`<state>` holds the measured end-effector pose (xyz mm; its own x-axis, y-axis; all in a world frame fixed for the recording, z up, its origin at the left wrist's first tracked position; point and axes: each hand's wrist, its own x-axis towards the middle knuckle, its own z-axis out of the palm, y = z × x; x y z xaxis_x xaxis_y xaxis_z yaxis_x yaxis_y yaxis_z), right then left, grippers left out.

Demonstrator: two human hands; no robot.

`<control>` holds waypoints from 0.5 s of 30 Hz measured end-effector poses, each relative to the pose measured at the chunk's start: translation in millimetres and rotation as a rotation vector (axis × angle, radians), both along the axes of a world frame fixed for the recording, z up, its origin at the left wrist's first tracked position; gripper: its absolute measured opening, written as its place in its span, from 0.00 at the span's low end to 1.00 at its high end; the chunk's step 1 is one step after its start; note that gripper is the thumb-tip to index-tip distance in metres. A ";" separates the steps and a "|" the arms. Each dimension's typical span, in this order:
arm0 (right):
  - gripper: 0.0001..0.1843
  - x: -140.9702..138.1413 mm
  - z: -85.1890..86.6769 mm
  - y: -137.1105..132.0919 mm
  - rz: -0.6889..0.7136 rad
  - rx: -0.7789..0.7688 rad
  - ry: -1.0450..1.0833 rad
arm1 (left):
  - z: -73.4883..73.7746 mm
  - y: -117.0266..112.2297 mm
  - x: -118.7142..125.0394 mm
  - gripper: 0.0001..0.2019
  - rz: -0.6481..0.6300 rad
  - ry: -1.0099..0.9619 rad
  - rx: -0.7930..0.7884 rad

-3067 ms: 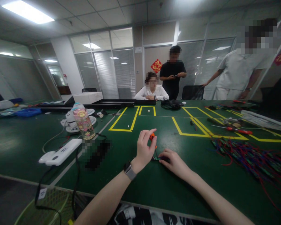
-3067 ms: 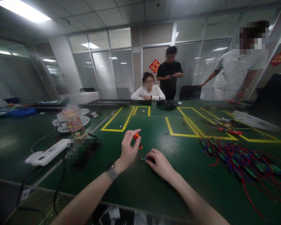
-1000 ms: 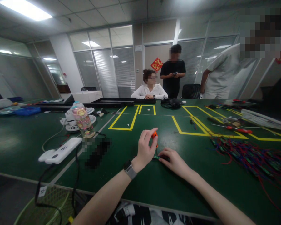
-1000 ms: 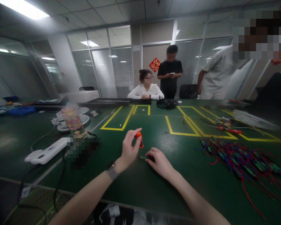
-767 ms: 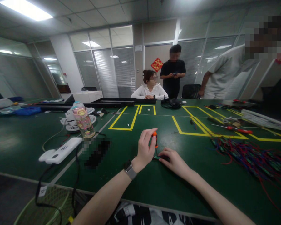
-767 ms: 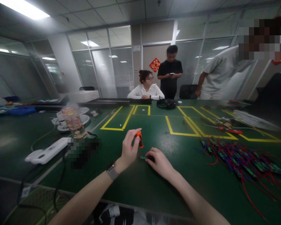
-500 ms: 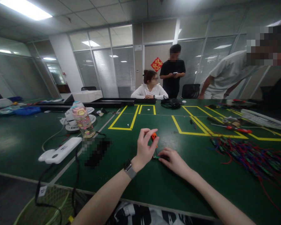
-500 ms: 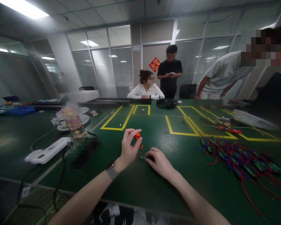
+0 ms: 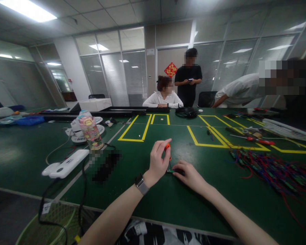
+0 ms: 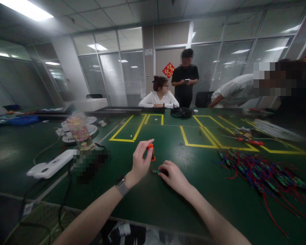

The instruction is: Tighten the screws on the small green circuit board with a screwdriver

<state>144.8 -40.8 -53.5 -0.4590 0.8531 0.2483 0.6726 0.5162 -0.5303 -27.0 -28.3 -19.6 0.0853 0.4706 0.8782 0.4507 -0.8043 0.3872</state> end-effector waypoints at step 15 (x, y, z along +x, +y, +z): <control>0.07 1.2 -2.2 1.4 -0.001 -0.005 0.004 | -0.5 1.2 0.0 0.14 0.063 -0.007 0.042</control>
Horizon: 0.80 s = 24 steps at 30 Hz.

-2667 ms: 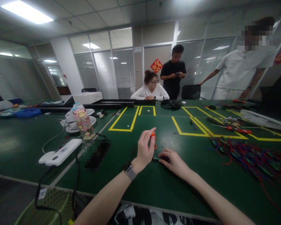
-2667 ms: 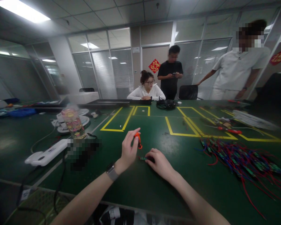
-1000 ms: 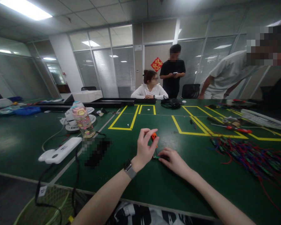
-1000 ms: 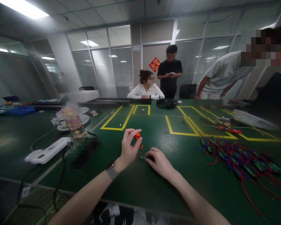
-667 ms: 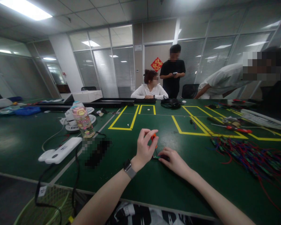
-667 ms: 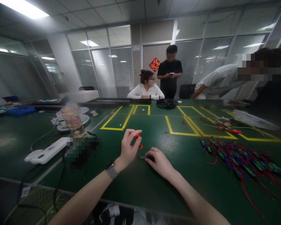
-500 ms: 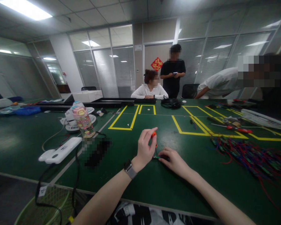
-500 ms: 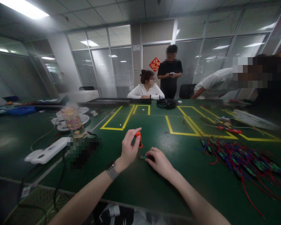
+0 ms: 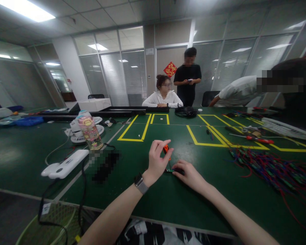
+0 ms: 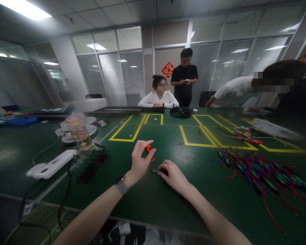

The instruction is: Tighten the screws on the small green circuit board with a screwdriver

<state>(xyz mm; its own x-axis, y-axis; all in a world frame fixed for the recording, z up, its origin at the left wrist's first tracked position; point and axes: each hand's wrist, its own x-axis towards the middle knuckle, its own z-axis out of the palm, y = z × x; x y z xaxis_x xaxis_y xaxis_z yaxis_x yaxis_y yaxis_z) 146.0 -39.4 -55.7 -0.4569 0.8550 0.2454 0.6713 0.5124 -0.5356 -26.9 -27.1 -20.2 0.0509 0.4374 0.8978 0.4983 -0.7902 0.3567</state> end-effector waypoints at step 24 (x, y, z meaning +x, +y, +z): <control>0.07 1.3 -3.5 1.2 0.012 0.010 0.020 | 0.4 -0.1 -0.8 0.14 -0.011 0.018 -0.031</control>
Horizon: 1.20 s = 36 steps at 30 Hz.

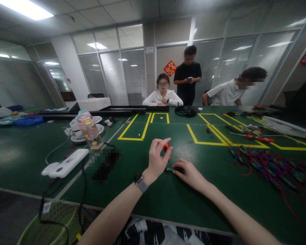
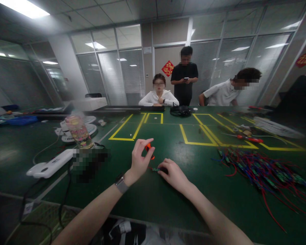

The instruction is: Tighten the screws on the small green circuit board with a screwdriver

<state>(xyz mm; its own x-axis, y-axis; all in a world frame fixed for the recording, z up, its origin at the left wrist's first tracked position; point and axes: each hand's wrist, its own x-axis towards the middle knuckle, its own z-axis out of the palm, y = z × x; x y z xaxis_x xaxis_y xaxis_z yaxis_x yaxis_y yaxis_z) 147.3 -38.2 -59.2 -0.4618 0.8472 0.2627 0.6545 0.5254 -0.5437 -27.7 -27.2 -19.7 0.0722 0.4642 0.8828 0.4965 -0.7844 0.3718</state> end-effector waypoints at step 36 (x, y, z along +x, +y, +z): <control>0.07 0.3 0.7 0.0 0.004 0.000 -0.006 | 2.4 -1.9 0.4 0.15 -0.019 0.008 -0.025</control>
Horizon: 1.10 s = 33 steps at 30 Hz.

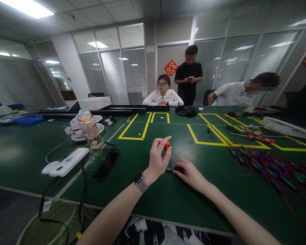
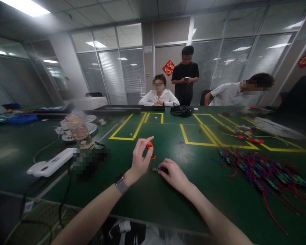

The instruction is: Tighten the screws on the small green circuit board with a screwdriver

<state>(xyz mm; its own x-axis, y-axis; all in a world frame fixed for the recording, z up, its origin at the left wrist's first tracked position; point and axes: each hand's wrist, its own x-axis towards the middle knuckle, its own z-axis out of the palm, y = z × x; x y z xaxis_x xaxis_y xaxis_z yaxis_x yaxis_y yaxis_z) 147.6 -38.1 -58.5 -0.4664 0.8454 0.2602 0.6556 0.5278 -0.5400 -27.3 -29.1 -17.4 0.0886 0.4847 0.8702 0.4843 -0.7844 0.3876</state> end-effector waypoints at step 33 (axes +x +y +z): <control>0.07 -1.3 4.1 -2.0 -0.010 -0.009 -0.008 | -1.1 1.8 0.1 0.11 0.025 -0.021 0.007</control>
